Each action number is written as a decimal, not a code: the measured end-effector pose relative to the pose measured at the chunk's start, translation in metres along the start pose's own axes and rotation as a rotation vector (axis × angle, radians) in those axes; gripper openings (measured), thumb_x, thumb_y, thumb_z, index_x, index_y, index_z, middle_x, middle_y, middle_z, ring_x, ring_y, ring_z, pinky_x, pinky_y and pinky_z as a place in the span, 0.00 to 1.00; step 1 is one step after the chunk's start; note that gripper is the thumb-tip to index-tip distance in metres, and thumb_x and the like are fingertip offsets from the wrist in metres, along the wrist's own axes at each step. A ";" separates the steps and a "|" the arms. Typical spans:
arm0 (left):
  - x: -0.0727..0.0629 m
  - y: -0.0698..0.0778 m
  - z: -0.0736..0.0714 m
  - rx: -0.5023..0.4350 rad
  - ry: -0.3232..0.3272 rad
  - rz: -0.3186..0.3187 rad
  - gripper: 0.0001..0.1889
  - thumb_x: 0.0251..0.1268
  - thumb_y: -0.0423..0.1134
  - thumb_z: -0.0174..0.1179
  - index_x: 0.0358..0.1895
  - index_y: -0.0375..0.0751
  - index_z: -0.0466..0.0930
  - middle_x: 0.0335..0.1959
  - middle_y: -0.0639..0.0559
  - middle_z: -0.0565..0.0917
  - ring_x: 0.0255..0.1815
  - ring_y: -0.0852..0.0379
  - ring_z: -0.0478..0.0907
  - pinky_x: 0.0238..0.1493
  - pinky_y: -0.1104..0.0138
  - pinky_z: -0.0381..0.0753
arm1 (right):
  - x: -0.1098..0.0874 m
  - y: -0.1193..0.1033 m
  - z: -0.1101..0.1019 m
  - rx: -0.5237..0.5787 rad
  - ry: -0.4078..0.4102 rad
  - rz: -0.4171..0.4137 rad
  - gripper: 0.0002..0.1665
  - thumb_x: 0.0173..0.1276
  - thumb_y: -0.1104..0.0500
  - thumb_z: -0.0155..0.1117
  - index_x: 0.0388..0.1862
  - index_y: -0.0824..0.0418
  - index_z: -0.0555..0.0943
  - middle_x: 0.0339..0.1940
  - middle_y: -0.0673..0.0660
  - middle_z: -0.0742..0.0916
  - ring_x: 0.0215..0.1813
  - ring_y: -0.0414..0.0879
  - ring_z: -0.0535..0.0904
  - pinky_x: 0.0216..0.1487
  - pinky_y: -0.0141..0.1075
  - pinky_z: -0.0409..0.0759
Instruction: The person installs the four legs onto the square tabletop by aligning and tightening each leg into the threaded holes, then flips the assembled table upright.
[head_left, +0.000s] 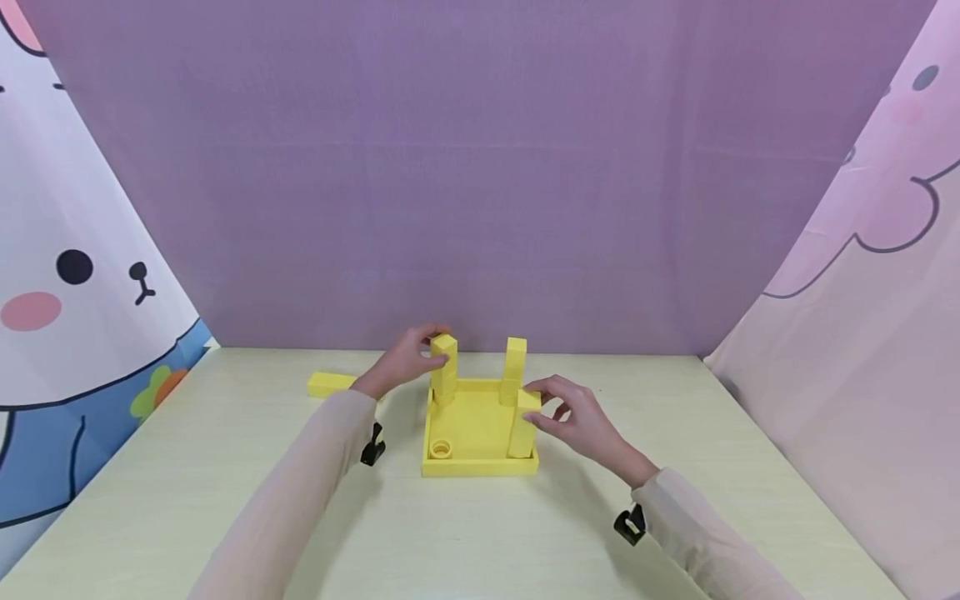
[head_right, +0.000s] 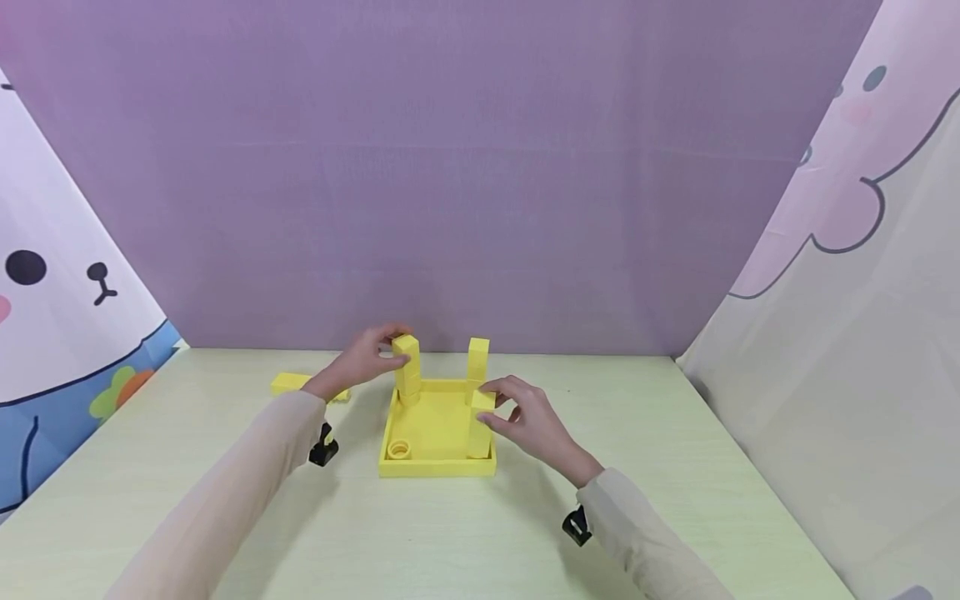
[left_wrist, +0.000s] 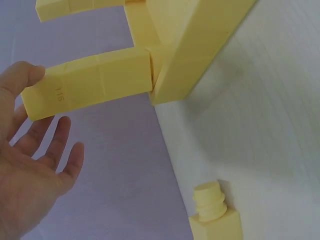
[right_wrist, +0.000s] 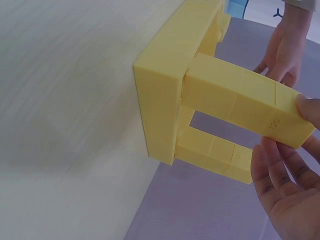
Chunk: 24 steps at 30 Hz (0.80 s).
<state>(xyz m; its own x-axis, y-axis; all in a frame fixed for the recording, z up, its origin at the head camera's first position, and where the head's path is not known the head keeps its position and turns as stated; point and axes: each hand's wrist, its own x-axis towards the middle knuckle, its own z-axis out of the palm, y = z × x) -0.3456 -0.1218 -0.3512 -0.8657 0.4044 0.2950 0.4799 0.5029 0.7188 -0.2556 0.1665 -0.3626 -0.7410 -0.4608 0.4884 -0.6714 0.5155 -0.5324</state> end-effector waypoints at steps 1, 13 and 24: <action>0.000 0.000 0.001 -0.001 0.010 -0.005 0.23 0.59 0.33 0.60 0.58 0.34 0.69 0.56 0.39 0.74 0.55 0.45 0.71 0.57 0.53 0.71 | 0.000 0.000 0.000 0.000 0.000 0.000 0.19 0.55 0.58 0.69 0.48 0.57 0.79 0.42 0.52 0.84 0.39 0.44 0.78 0.29 0.31 0.79; -0.008 0.000 0.012 0.027 0.162 -0.090 0.24 0.57 0.42 0.62 0.57 0.38 0.70 0.57 0.42 0.74 0.54 0.45 0.72 0.57 0.55 0.72 | 0.000 -0.002 0.000 0.013 -0.002 -0.009 0.19 0.56 0.58 0.68 0.48 0.58 0.79 0.42 0.52 0.84 0.39 0.45 0.78 0.29 0.31 0.79; -0.007 0.001 0.005 0.020 0.110 -0.046 0.20 0.59 0.35 0.60 0.55 0.35 0.72 0.54 0.40 0.76 0.54 0.43 0.73 0.56 0.53 0.73 | 0.000 -0.001 0.001 -0.001 0.006 -0.004 0.19 0.55 0.59 0.69 0.47 0.57 0.79 0.41 0.52 0.84 0.39 0.44 0.78 0.29 0.30 0.78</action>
<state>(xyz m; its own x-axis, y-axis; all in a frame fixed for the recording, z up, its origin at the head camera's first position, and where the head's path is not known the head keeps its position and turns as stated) -0.3379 -0.1201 -0.3554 -0.8968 0.2946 0.3301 0.4410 0.5347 0.7209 -0.2548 0.1652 -0.3631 -0.7380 -0.4589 0.4947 -0.6747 0.5144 -0.5293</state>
